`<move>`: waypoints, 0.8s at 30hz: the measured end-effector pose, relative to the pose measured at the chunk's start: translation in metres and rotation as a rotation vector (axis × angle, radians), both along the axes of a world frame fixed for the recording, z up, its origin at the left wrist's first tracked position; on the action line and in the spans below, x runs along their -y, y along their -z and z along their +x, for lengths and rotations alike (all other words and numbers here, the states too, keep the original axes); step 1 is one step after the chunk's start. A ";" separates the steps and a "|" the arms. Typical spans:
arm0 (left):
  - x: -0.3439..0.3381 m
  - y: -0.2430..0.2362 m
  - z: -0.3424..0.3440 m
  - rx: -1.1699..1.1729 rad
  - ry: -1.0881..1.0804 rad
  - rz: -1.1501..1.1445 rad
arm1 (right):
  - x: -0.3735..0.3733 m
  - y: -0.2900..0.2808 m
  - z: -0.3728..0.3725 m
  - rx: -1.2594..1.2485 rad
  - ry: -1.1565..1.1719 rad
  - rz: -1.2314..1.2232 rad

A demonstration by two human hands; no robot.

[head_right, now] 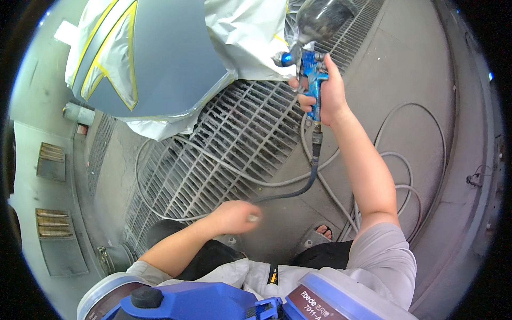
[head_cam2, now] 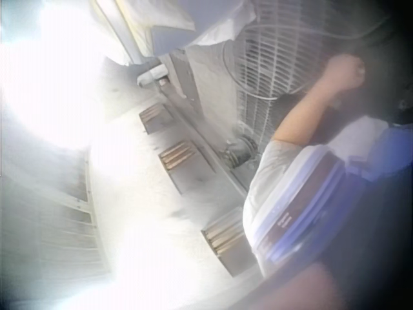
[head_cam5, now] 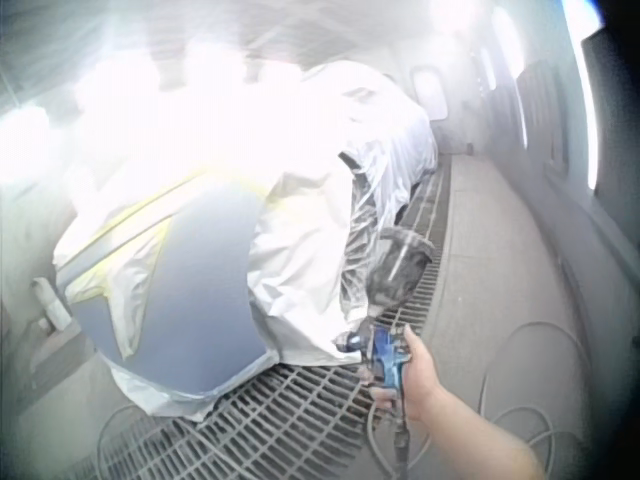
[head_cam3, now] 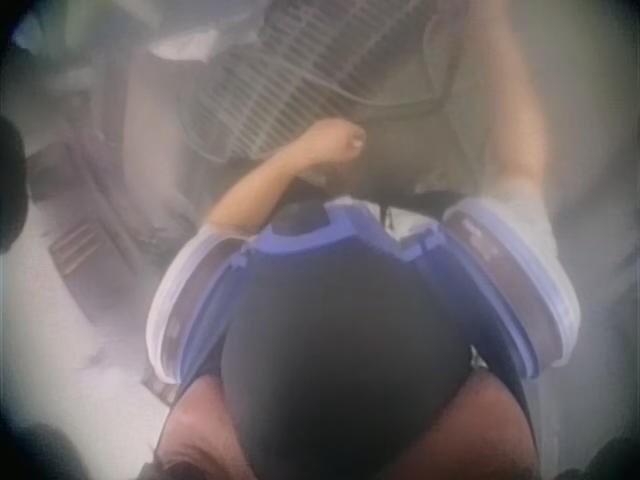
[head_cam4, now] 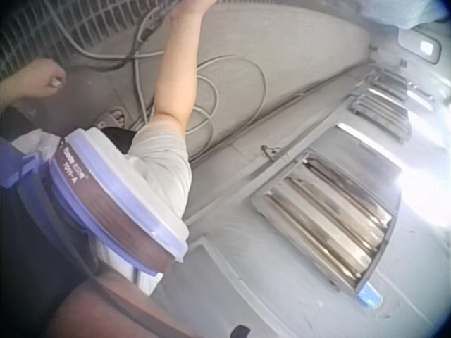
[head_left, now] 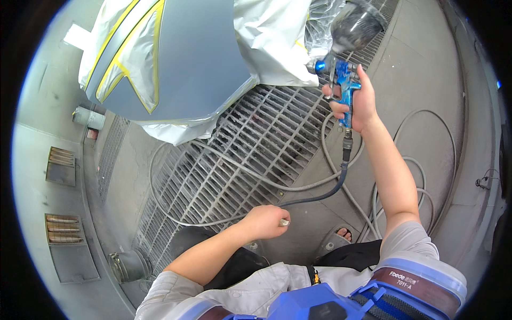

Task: The person uses a spray gun to apply paint to a car hood in a paint booth. They wipe the surface with a cloth, then continue spraying while walking around the vehicle. The person briefly refills the spray gun cup and resumes painting.

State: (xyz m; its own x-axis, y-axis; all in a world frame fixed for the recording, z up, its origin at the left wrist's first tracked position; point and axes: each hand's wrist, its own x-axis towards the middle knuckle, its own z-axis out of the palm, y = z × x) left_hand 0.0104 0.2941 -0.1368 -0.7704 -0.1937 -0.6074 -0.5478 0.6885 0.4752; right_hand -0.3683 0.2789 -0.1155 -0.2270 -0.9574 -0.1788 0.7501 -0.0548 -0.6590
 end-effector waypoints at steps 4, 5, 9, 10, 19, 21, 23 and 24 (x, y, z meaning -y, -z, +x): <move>-0.003 0.000 0.001 0.006 0.003 0.004 | 0.016 -0.008 -0.014 0.144 -0.078 -0.113; -0.005 0.000 0.002 -0.032 -0.011 0.003 | 0.022 -0.007 -0.014 0.142 -0.058 -0.078; -0.005 0.003 0.007 -0.129 -0.058 0.003 | 0.034 0.011 0.004 -0.100 0.177 0.241; -0.005 0.004 0.009 -0.127 -0.060 -0.013 | 0.033 0.015 0.005 -0.078 0.165 0.218; 0.015 0.000 -0.008 -0.191 -0.115 -0.024 | 0.030 0.023 0.032 -0.159 0.237 0.336; 0.016 -0.002 -0.015 -0.294 -0.308 0.086 | 0.021 0.018 0.050 -0.096 0.207 0.293; 0.016 -0.004 -0.022 -0.448 -0.648 0.283 | 0.010 0.008 0.067 0.081 0.041 0.155; 0.018 -0.004 -0.027 -0.539 -0.759 0.377 | 0.007 0.002 0.077 0.147 -0.017 0.148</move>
State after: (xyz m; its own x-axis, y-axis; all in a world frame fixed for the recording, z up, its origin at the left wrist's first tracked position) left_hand -0.0162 0.2762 -0.1324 -0.7130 -0.6148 -0.3371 -0.4271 -0.0004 0.9042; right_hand -0.2911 0.2718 -0.1178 -0.1717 -0.9217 -0.3478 0.8390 0.0483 -0.5420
